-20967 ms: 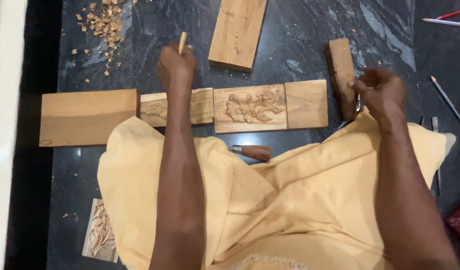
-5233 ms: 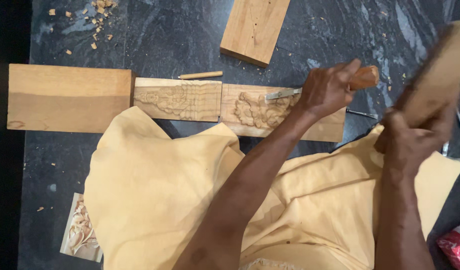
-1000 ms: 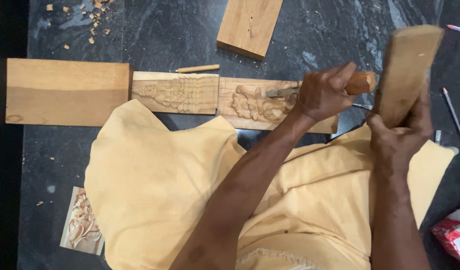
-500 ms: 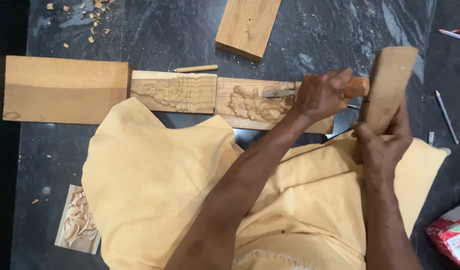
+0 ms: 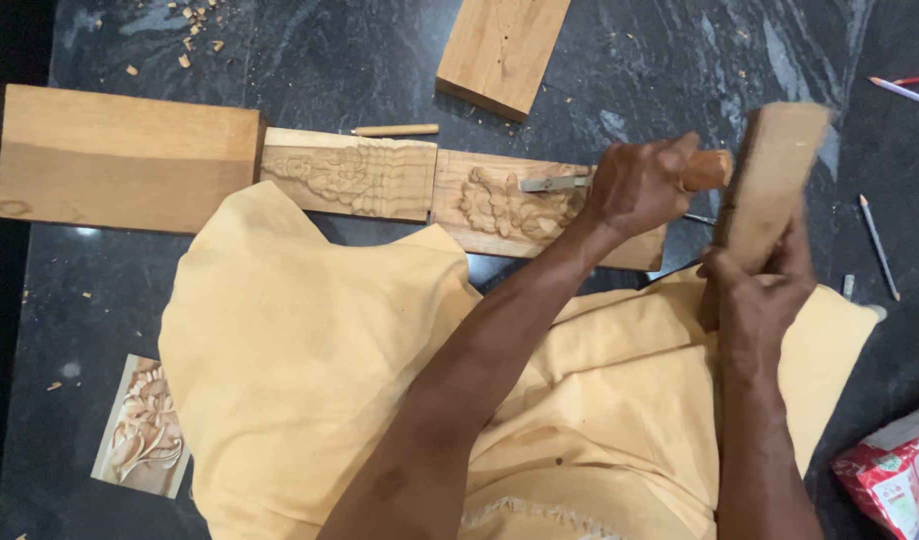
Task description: The person carves a floral design into a rectangular wooden plank using a chisel and a wooden mallet. They repeatedly strike the chisel to remove wood shavings and refine the pattern.
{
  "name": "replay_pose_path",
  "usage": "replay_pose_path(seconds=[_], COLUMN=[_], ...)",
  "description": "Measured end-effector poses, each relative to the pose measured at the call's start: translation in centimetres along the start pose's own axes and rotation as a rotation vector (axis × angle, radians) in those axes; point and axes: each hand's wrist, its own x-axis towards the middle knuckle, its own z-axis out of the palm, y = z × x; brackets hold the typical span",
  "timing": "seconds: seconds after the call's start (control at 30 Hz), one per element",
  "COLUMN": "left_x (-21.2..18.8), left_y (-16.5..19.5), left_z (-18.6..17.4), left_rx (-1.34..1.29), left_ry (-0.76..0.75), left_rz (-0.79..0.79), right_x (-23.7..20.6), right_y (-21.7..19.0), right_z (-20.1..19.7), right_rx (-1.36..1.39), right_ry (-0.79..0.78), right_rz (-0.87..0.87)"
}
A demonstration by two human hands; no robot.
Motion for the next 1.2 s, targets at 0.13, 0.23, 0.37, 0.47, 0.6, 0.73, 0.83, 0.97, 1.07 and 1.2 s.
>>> replay_pose_path(seconds=[0.13, 0.23, 0.37, 0.47, 0.6, 0.73, 0.83, 0.97, 1.07, 1.2], left_x=[-0.1, -0.1, -0.2, -0.3, 0.0, 3.7, 6.3, 8.6, 7.4, 4.8], left_y=[-0.3, -0.7, -1.1, -1.1, -0.3, 0.4, -0.4, -3.4, -4.4, -3.9], left_z=[0.2, 0.5, 0.9, 0.8, 0.1, -1.8, -5.6, -12.7, -15.1, -14.8], left_rx=[0.005, 0.046, 0.032, 0.065, 0.089, 0.064, -0.161, -0.870, -0.896, -0.893], left_ry=[0.023, -0.078, 0.032, -0.083, -0.117, -0.284, 0.096, 0.229, 0.352, 0.324], left_rz=[-0.006, -0.044, 0.008, -0.050, -0.064, -0.132, 0.022, -0.207, -0.159, -0.238], right_x=[0.0, 0.0, -0.1, -0.1, -0.2, 0.2, 0.4, 0.6, 0.6, 0.3], right_y=[-0.6, -0.7, -0.4, -0.1, 0.1, 0.7, 1.0, 0.8, 0.5, 0.2], right_z=[0.2, 0.2, 0.1, 0.1, 0.0, -0.2, -0.6, -0.8, -0.4, -0.1], right_rx=[0.078, 0.011, 0.050, 0.029, 0.010, 0.122, 0.246, 0.205, 0.097, 0.095], right_ry=[0.134, 0.037, 0.049, 0.020, 0.034, -0.021, 0.008, 0.006, -0.045, -0.058], right_rz=[-0.017, -0.034, 0.025, 0.010, 0.055, -0.006, 0.098, 0.135, 0.110, 0.109])
